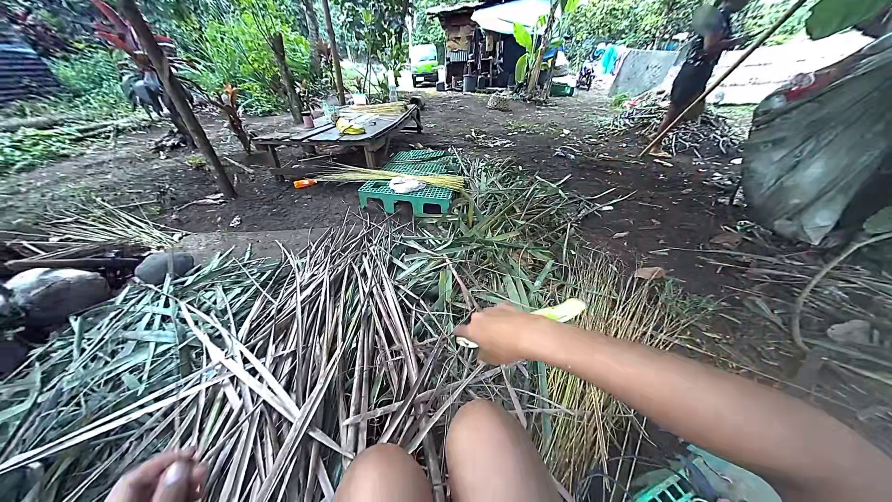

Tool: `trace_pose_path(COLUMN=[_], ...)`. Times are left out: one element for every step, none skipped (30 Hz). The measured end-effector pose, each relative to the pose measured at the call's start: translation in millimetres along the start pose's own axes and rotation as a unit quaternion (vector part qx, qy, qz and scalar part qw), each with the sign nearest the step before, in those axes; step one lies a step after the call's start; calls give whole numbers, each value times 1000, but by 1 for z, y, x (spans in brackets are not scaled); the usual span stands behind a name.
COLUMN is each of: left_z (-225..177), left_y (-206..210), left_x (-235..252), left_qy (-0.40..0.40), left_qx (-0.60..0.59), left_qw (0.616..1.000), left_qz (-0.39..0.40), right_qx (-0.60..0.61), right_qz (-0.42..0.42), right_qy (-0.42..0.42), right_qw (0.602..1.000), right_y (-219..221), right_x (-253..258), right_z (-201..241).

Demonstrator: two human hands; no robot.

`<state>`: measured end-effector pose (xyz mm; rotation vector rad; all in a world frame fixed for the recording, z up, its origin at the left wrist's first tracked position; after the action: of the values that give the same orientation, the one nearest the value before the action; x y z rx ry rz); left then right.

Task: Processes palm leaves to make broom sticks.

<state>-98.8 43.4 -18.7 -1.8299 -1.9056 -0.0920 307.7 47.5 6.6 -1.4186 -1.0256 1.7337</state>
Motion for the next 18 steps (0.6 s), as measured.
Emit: trace_pose_path(left_z=[-13,-25,-37,-48,-58,-67,-74,-80,-86,-91,-94,-97,-99,-97,-88,-70,-48,-31], left_y=[15,27,38,48,57,67,77,87,97,108,118,128,137,143,144,140,130,118], left_x=[5,10,15,20,25,31,36,41,45,48,50,52,54,55,57,61,64,67], left_qy=[26,60,91,116,140,162,183,198,208,212,210,201,191,184,178,175,182,197], left_qx=[-6,-6,-1,3,2,-7,-24,-51,-83,-120,-162,-203,-241,-277,-307,-327,-343,-351], left_qw=[1000,998,996,993,990,987,983,979,974,970,964,958,951,942,934,928,921,915], left_qz=[-1,-3,-4,-7,-12,-16,-18,-16,-8,4,15,25,32,34,34,36,33,22], right_qx=[23,63,110,160,214,275,324,356,374,378,374,360,345,338,340,347,359,383], right_qz=[-34,-81,-133,-194,-260,-329,-383,-418,-429,-424,-411,-399,-390,-387,-396,-423,-456,-480], right_qy=[-20,-35,-45,-56,-74,-101,-126,-151,-176,-193,-195,-185,-173,-159,-139,-116,-85,-49], right_qw=[999,994,984,966,939,898,856,822,803,800,808,823,836,843,842,829,810,788], right_y=[-6,-15,-25,-33,-38,-42,-44,-44,-42,-37,-29,-19,-9,1,12,23,35,49], right_x=[-3,-8,-15,-22,-30,-37,-45,-53,-58,-61,-61,-60,-57,-53,-49,-46,-43,-41], right_z=[5,8,8,7,5,4,6,10,19,30,42,53,62,67,69,66,60,50])
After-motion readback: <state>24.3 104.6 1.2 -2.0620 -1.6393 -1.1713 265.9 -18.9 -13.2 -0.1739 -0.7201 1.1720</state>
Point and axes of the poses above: each hand's wrist, its own x-axis towards the middle knuckle, its own y-axis out of the palm, z = x × y, the point moved 4 cm from there along x, towards the middle knuckle, and after that the axes turned 1 degree about -x, right-handed, at the moved point
